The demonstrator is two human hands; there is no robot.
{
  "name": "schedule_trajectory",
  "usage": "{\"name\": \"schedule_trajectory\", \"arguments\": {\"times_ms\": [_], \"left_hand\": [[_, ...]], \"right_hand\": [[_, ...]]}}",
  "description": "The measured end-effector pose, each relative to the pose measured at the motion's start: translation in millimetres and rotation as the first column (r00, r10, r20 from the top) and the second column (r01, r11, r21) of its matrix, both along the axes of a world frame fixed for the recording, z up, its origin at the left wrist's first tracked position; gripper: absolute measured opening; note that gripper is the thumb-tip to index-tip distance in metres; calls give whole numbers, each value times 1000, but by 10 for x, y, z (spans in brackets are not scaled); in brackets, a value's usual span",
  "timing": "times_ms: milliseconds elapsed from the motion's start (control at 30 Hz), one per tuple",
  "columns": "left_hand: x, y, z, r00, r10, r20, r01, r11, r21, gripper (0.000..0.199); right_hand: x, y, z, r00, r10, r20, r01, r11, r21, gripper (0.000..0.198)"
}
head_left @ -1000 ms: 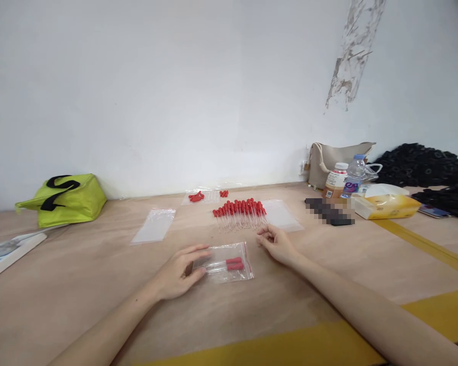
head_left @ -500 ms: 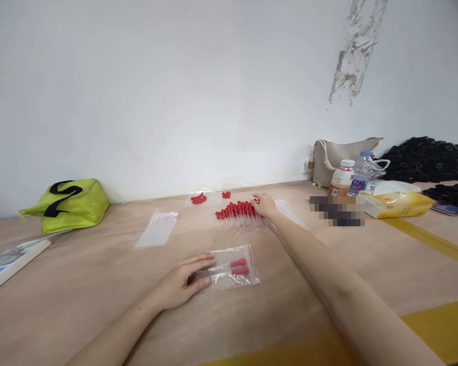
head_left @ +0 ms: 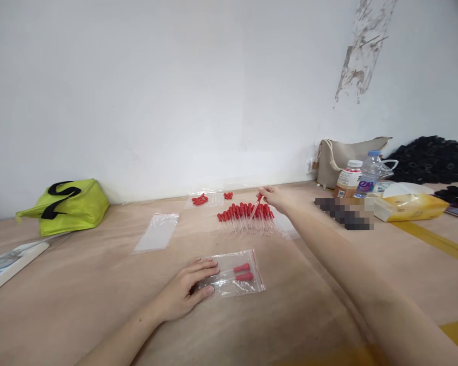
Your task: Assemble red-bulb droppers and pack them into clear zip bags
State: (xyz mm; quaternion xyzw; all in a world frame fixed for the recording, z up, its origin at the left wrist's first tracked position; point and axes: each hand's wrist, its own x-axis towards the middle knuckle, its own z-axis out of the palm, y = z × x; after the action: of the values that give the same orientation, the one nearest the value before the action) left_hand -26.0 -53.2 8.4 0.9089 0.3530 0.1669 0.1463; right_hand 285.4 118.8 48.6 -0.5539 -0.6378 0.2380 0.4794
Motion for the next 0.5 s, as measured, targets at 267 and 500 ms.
{"name": "schedule_trajectory", "arguments": {"times_ms": [267,500], "left_hand": [[69,-14,8,999,31,17,-30,999,-34,33],[120,-23,-17,1000,4,18,-3,999,-49,33]], "right_hand": [[218,-1047,-419,875,-63,-481,79,997,13,41],[93,-1383,-665,791,-98,-604,96,995,-35,40]]}}
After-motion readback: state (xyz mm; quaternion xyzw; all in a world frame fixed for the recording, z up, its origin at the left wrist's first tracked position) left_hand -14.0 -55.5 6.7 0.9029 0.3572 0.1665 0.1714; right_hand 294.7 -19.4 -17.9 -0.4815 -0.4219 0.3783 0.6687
